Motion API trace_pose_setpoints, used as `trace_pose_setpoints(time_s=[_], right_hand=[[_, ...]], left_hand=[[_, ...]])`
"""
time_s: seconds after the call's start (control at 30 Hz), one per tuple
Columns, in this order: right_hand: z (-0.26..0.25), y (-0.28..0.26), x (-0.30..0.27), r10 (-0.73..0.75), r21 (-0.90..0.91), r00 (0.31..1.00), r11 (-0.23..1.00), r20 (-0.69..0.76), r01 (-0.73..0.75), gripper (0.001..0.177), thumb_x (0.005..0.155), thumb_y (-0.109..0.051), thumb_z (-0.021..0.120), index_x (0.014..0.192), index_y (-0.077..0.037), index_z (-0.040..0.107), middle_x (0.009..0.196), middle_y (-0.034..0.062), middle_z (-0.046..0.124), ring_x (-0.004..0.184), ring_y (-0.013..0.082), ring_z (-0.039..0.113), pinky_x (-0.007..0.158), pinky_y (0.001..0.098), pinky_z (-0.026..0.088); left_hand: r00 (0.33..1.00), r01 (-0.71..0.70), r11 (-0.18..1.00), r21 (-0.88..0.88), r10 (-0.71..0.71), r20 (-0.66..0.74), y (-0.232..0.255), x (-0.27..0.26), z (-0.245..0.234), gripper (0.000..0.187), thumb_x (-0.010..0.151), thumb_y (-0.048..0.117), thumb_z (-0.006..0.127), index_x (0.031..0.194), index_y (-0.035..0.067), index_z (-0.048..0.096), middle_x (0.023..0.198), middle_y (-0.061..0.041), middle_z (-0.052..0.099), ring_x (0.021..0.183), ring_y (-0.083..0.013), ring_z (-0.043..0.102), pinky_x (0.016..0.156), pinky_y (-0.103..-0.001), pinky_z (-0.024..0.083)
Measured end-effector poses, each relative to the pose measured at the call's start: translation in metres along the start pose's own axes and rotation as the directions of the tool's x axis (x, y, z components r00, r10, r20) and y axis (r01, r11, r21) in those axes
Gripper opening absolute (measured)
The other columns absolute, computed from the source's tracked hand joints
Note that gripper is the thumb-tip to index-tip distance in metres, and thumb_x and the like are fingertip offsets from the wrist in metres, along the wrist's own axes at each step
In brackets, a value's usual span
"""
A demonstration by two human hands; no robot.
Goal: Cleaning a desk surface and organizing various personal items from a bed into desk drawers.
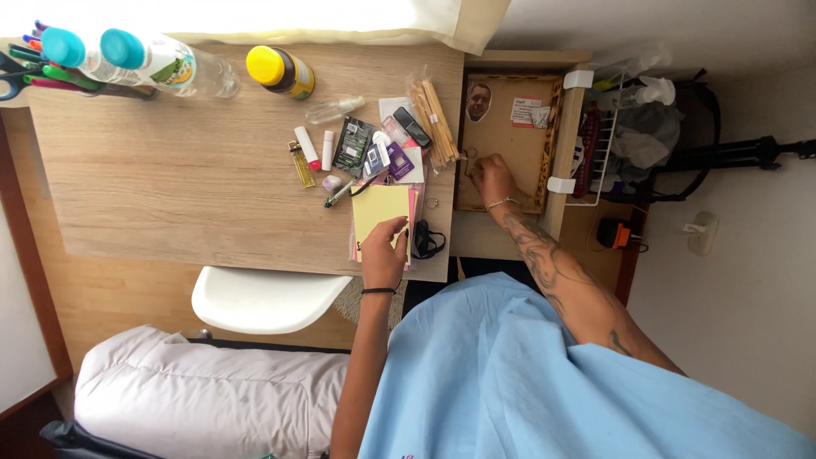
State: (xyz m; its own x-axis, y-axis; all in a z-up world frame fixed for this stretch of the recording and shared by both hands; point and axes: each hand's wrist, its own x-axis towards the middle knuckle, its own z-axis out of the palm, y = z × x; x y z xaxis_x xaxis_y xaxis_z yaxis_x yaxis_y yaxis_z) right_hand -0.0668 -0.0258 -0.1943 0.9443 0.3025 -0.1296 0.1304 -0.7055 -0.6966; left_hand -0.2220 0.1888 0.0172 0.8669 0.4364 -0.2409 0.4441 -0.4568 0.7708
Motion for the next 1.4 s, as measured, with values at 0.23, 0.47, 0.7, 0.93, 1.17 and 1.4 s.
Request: trace_pose_setpoints(time_s=[0.23,0.47,0.7,0.93,1.17,1.4], right_hand=[[0.014,0.006,0.002,-0.048,-0.104,0.998,0.993,0.031,0.052,0.013,0.08,-0.002,0.078,0.092,0.002,0.073,0.105,0.019,0.064,0.087,0.0367,0.068,0.073,0.0437,0.057],[-0.014,-0.012,-0.014,0.1,0.098,0.994,0.991,-0.045,-0.095,0.012,0.081,-0.002,0.076,0.093,-0.001,0.076,0.093,0.014,0.073,0.082,0.028,0.073,0.071,0.0378,0.059],[-0.036,-0.109,-0.05,-0.129,0.32,0.991,0.938,-0.034,0.133,0.01,0.09,-0.007,0.075,0.099,-0.002,0.075,0.095,0.0117,0.074,0.086,0.0213,0.072,0.076,0.0328,0.059],[-0.025,-0.078,-0.028,0.064,0.466,0.998,0.883,0.008,-0.06,0.012,0.091,-0.012,0.078,0.101,-0.005,0.078,0.095,0.0087,0.075,0.087,0.0198,0.072,0.079,0.0356,0.058],[0.0,0.001,0.04,0.052,0.202,0.99,0.979,-0.133,-0.024,0.035,0.077,-0.001,0.079,0.111,0.001,0.075,0.105,0.0165,0.066,0.091,0.0282,0.067,0.078,0.0374,0.057],[-0.01,-0.008,0.038,-0.03,0.066,0.996,0.997,-0.088,0.036,0.015,0.081,0.0,0.081,0.095,-0.002,0.078,0.097,0.0166,0.067,0.09,0.0312,0.067,0.079,0.0415,0.057]], left_hand=[[1.0,-0.022,1.0,-0.011,0.022,0.003,0.012,0.004,0.006,0.022,0.088,0.002,0.071,0.11,0.005,0.074,0.105,-0.011,0.076,0.092,-0.0248,0.074,0.082,-0.034,0.058],[0.989,-0.147,0.988,0.054,0.146,0.023,0.025,0.02,0.024,0.021,0.088,0.002,0.069,0.109,0.004,0.072,0.105,-0.013,0.073,0.096,-0.0318,0.071,0.084,-0.039,0.057],[0.983,-0.185,0.969,0.166,0.178,0.053,0.029,0.033,0.045,0.021,0.092,0.006,0.065,0.111,0.007,0.073,0.106,-0.012,0.072,0.098,-0.0349,0.069,0.082,-0.043,0.055],[0.979,-0.203,0.951,0.232,0.192,0.067,0.03,0.039,0.049,0.024,0.09,0.005,0.065,0.112,0.008,0.073,0.111,-0.011,0.071,0.1,-0.0338,0.068,0.084,-0.043,0.055],[0.97,-0.241,0.945,0.222,0.227,0.086,0.034,0.043,0.049,0.028,0.087,0.002,0.066,0.114,0.007,0.071,0.113,-0.012,0.07,0.102,-0.0351,0.067,0.087,-0.042,0.055],[0.981,-0.187,0.971,0.15,0.177,0.082,0.038,0.041,0.046,0.027,0.088,0.002,0.068,0.114,0.006,0.072,0.112,-0.012,0.072,0.1,-0.0353,0.069,0.085,-0.041,0.056]])
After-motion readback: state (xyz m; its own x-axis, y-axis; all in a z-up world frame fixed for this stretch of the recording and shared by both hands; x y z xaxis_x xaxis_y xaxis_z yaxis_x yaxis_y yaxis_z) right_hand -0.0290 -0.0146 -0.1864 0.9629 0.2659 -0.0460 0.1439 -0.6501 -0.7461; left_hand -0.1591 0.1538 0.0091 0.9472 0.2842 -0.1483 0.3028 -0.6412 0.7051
